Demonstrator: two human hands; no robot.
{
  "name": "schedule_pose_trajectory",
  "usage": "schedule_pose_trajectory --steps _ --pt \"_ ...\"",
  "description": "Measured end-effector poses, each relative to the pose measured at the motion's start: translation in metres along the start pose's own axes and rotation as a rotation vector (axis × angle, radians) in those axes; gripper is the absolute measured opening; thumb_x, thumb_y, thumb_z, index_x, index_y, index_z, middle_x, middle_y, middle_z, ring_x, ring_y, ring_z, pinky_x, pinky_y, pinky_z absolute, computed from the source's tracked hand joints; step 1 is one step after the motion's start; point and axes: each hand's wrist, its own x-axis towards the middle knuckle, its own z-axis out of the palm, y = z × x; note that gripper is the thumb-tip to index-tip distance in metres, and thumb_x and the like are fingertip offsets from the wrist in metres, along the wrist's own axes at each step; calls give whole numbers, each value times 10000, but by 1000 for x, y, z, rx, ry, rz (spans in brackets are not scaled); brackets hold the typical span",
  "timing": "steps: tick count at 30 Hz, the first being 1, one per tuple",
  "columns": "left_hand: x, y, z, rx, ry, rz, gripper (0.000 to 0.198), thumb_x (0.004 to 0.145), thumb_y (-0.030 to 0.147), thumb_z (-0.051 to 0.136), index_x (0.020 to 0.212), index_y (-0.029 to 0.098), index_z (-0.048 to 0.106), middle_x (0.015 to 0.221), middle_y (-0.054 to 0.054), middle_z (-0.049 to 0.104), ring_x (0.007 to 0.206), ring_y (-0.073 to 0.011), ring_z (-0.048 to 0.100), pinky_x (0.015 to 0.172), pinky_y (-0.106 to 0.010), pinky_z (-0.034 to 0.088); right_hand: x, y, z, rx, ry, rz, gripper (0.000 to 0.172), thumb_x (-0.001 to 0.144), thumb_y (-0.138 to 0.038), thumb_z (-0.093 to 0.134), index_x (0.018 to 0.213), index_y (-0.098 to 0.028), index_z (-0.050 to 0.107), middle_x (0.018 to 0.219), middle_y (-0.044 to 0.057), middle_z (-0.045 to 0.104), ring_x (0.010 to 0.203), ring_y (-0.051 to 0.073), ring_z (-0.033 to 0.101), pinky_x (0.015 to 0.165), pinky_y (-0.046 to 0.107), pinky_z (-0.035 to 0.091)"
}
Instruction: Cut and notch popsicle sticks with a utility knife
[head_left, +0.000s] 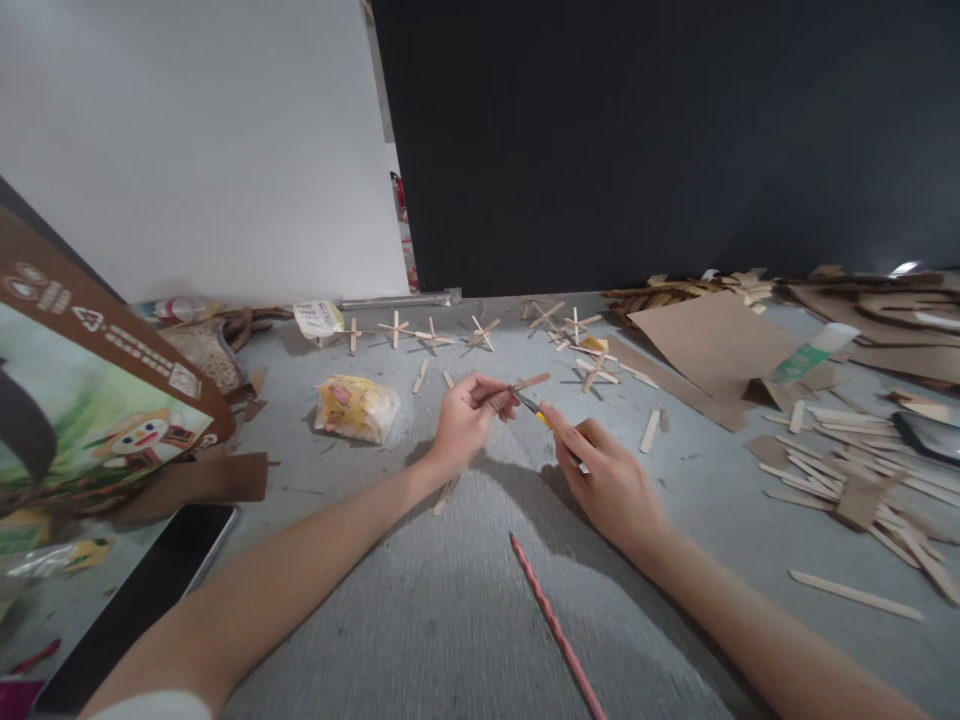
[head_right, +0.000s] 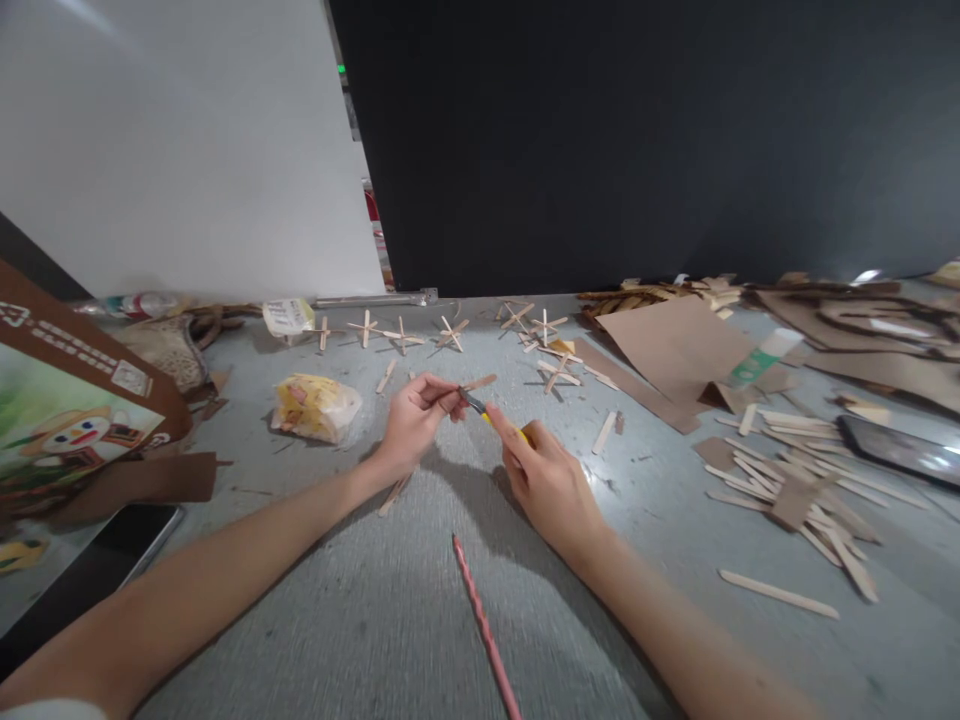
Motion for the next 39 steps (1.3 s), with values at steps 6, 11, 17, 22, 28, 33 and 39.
schedule_pose_trajectory --steps 6,11,17,22,28,33,39 --pt "-2 -2 3 -108 -59 -106 380 825 467 851 989 173 675 764 -32 734 664 -154 660 676 -306 510 1 4 0 52 29 -13 491 1120 -307 386 1573 -239 561 860 46 589 708 175 600 713 272 532" --pt "-7 -6 5 -210 -164 -208 448 798 515 869 969 175 634 775 -28 718 626 -145 644 624 -297 483 11 19 -9 63 12 7 483 1135 -413 379 1478 -206 648 882 59 627 762 198 645 734 296 531" --pt "-8 -5 1 -206 -261 -288 529 776 571 886 973 190 577 743 -11 723 583 -147 665 624 -289 476 40 44 -16 50 -117 -136 425 1122 -343 354 1324 -205 702 935 88 666 848 234 659 785 341 534" --pt "-10 -3 0 -157 -364 -304 585 745 683 864 879 165 626 795 -58 734 616 -150 687 636 -287 496 50 55 -6 102 -143 -226 305 1082 -225 369 1150 -187 664 953 102 659 885 250 630 794 363 526" --pt "-12 -5 -3 -62 -505 -394 542 862 716 724 855 192 584 732 -39 698 542 -129 639 530 -255 426 44 60 -1 138 -195 -249 271 1079 -191 349 1077 -201 620 947 97 654 877 252 611 787 369 511" --pt "-14 -4 -2 100 -509 -406 353 979 525 608 880 186 614 637 23 592 492 -93 465 519 -245 346 44 59 0 203 -231 -215 282 1097 -192 324 1083 -206 605 943 88 667 880 241 621 792 356 508" --pt "-19 3 3 233 -475 -357 234 967 298 552 753 206 564 596 31 485 568 -122 443 572 -254 337 42 59 0 213 -258 -249 257 1078 -171 347 1042 -198 600 916 90 652 851 240 605 760 350 484"
